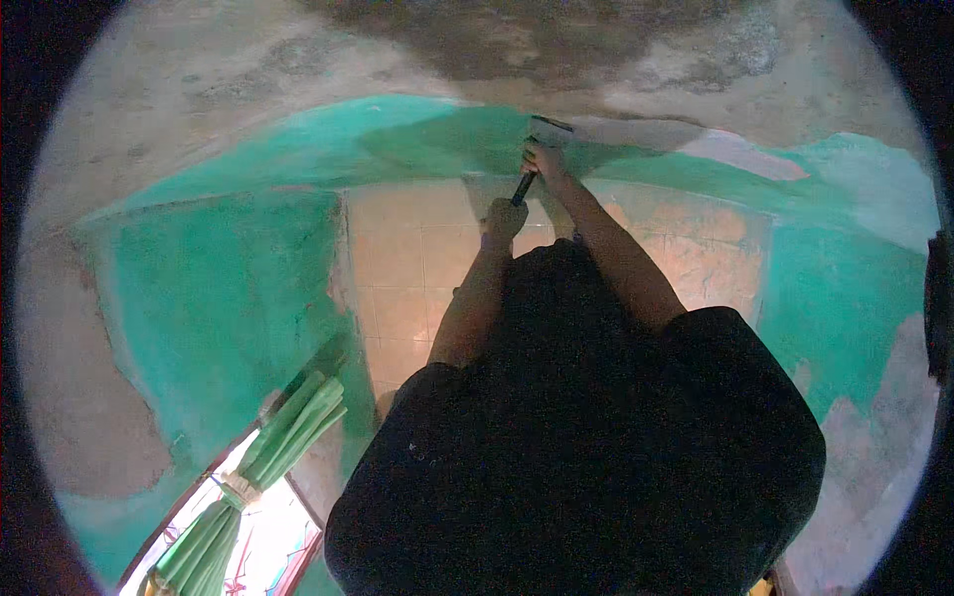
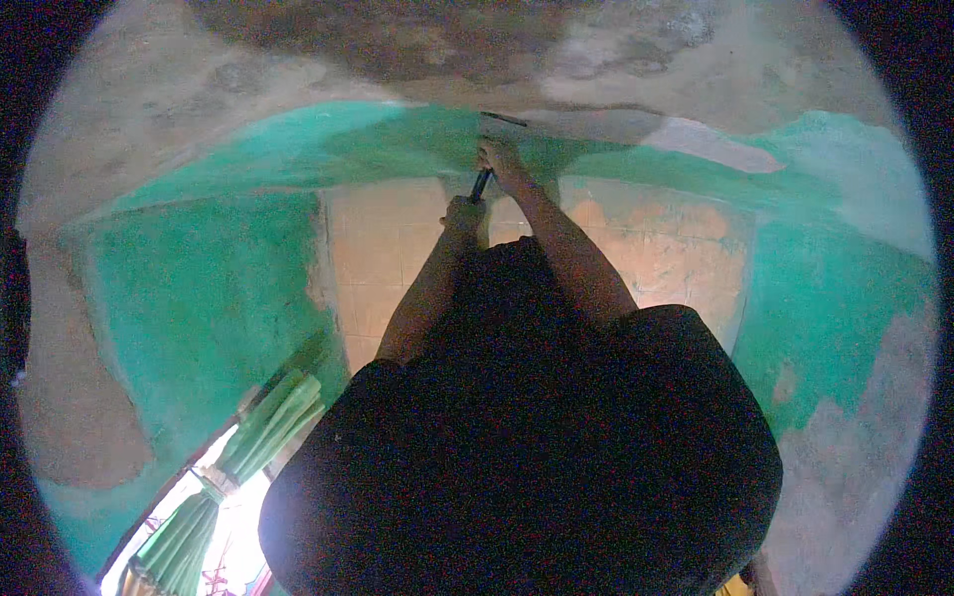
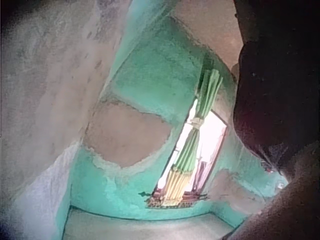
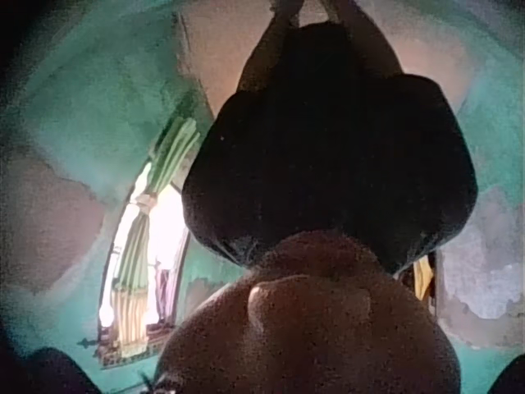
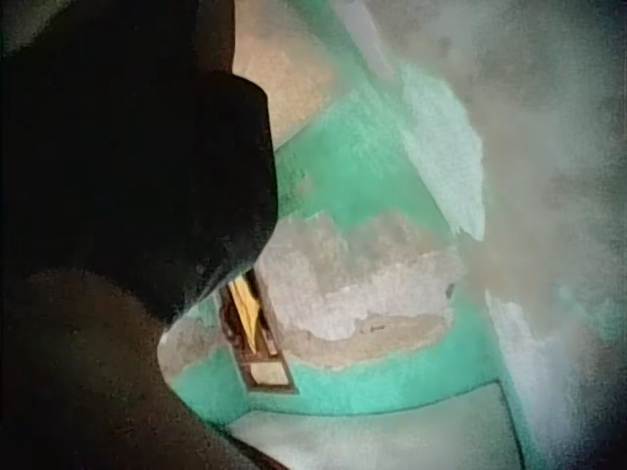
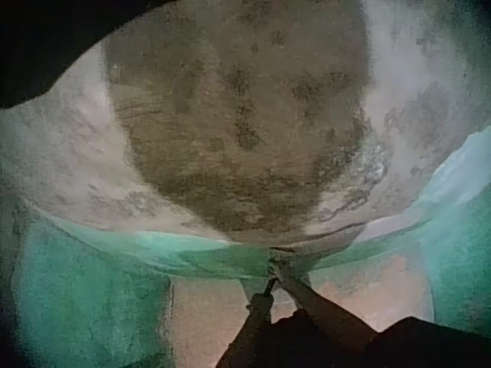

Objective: Scraping old paint or plaster from a ceiling using a hand scraper.

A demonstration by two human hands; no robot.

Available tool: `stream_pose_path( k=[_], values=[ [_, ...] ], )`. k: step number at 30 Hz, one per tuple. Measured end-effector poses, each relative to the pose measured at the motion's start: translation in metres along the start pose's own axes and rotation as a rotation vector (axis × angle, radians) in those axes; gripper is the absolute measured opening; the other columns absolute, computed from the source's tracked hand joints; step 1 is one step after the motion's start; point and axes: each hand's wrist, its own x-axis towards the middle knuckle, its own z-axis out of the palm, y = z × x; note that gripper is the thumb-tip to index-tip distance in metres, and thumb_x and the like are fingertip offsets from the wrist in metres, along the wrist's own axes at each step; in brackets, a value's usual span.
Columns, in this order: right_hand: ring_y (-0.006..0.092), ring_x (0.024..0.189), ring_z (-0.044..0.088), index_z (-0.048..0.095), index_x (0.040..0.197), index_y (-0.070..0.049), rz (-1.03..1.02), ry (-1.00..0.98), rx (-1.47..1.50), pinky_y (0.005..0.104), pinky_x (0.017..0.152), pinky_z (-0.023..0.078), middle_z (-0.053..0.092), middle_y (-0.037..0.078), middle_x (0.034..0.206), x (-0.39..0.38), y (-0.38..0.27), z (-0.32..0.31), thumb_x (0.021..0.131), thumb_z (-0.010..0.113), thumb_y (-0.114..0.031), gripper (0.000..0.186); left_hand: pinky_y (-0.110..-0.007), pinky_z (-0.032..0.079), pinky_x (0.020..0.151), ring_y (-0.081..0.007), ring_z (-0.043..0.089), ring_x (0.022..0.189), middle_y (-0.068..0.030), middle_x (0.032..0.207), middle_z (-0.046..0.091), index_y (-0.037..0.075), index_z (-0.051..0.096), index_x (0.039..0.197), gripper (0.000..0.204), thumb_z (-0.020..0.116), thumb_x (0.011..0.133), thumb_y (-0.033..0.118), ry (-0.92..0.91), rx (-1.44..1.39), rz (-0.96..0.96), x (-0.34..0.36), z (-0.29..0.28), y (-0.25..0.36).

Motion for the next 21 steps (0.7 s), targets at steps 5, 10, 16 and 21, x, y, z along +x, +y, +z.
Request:
stream_pose_path(
  k=[5, 10, 16, 21],
  values=[
    [0.009, 0.041, 0.032, 0.038, 0.063, -0.011, 0.278, 0.299, 0.136, 0.0252, 0.044, 0.03, 0.035, -0.002, 0.052, -0.011, -0.016, 0.054, 0.082, 0.044, -0.022, 0.023, -0.035, 0.04, 0.052, -0.0227, 0.054, 0.054, -0.0118, 0.056, 0.054, -0.001, 0.056, 0.067, 0.033, 0.053, 0.074, 0.031, -0.381, -0.146, 0.138, -0.01, -0.031, -0.038],
    [0.0075, 0.039, 0.032, 0.039, 0.059, -0.012, 0.309, 0.016, 0.55, 0.0238, 0.037, 0.028, 0.035, -0.004, 0.051, -0.006, -0.009, 0.039, 0.08, 0.045, -0.018, 0.023, -0.027, 0.036, 0.047, -0.0124, 0.044, 0.05, -0.0031, 0.057, 0.047, 0.001, 0.053, 0.082, 0.029, 0.045, 0.084, 0.029, -0.341, -0.433, 0.282, -0.085, -0.085, -0.003],
    [0.0077, 0.04, 0.034, 0.042, 0.069, -0.011, 0.25, 0.038, 0.671, 0.0212, 0.036, 0.031, 0.033, -0.003, 0.052, 0.0, 0.001, 0.087, 0.083, 0.041, -0.02, 0.017, -0.028, 0.041, 0.062, -0.0141, 0.051, 0.067, -0.0096, 0.071, 0.053, -0.001, 0.046, 0.098, 0.03, 0.037, 0.087, 0.025, -0.256, -0.372, 0.391, -0.087, -0.112, -0.017],
    [0.0085, 0.049, 0.042, 0.048, 0.093, -0.007, -0.142, 0.728, -0.143, 0.0223, 0.04, 0.033, 0.041, -0.001, 0.058, -0.011, 0.014, 0.112, 0.084, 0.041, -0.02, 0.017, -0.03, 0.042, 0.068, -0.0183, 0.054, 0.073, -0.014, 0.079, 0.056, -0.002, 0.042, 0.11, 0.037, 0.036, 0.087, 0.025, -0.394, -0.377, 0.472, -0.079, -0.119, -0.013]
  ],
)
